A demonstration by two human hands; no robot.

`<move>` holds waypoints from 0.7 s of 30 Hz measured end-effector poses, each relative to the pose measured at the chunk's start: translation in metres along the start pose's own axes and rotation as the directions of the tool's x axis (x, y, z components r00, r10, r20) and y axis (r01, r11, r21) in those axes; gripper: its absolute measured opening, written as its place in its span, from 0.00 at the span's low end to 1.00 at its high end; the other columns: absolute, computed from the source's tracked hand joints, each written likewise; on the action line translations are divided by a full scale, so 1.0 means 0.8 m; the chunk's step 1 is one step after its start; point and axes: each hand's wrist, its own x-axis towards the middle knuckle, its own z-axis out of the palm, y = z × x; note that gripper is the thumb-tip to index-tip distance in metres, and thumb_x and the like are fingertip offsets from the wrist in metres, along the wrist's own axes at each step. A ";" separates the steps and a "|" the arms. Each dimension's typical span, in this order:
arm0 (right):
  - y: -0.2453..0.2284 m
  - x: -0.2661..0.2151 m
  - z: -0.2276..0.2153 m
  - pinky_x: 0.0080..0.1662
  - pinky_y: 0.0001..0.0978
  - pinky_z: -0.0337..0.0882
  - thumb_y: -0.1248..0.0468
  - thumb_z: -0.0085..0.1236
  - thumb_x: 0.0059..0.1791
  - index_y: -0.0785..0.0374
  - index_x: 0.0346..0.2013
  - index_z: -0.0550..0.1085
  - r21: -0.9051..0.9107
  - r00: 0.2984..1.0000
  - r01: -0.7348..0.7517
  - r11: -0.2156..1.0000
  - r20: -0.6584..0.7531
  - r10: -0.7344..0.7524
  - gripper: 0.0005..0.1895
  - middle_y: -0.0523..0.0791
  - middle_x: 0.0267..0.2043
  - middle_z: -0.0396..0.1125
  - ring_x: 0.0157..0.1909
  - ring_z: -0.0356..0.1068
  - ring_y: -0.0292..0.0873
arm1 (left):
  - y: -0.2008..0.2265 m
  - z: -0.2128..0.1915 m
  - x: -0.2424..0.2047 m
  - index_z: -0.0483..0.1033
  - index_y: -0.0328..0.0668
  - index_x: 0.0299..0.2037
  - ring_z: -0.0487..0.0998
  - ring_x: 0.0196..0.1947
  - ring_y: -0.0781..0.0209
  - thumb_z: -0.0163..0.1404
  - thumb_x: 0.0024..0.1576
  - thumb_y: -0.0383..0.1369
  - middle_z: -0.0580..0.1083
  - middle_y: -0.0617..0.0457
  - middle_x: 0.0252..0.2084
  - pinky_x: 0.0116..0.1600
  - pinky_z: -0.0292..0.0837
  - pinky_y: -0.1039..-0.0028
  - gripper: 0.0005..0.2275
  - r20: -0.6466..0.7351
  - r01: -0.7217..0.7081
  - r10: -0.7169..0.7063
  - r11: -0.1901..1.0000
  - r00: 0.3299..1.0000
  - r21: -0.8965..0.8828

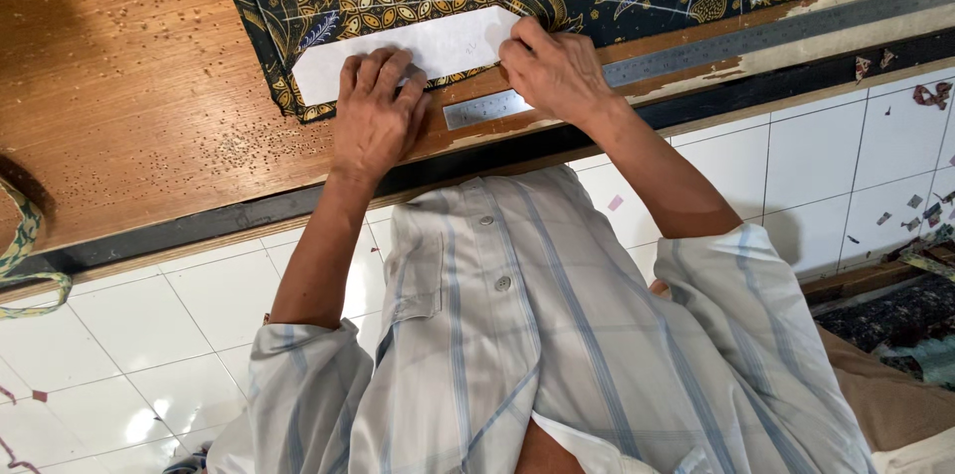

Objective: The person places paper patterns on a patterned fabric and uses a white marking tool to trace the outlines. They reposition the patterns and continue marking different sections of the fabric.

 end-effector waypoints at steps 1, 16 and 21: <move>0.000 0.002 -0.001 0.30 0.36 0.74 0.68 0.61 0.54 0.63 0.37 0.75 0.015 1.000 -0.010 1.000 0.004 0.010 0.03 0.43 0.43 0.62 0.27 0.72 0.42 | 0.000 -0.001 0.002 0.80 0.39 0.46 0.69 0.64 0.48 0.58 0.61 0.33 0.73 0.47 0.60 0.67 0.62 0.52 0.08 0.002 -0.005 0.005 1.000 1.000 0.020; 0.042 -0.009 0.011 0.29 0.27 0.74 0.67 0.54 0.59 0.62 0.40 0.77 0.168 0.983 -0.175 0.970 -0.017 0.180 0.05 0.45 0.43 0.67 0.31 0.72 0.38 | -0.010 -0.001 0.016 0.79 0.42 0.41 0.73 0.56 0.55 0.59 0.62 0.32 0.75 0.53 0.52 0.66 0.65 0.58 0.04 0.057 0.088 -0.083 0.991 0.995 -0.100; 0.181 -0.049 -0.010 0.47 0.34 0.80 0.61 0.54 0.64 0.61 0.50 0.76 0.166 0.754 -0.572 0.803 -0.280 0.595 0.07 0.46 0.47 0.73 0.43 0.77 0.41 | -0.015 0.003 0.036 0.79 0.41 0.53 0.68 0.57 0.49 0.64 0.56 0.40 0.73 0.50 0.56 0.63 0.60 0.52 0.18 -0.012 0.160 -0.159 0.987 0.987 0.022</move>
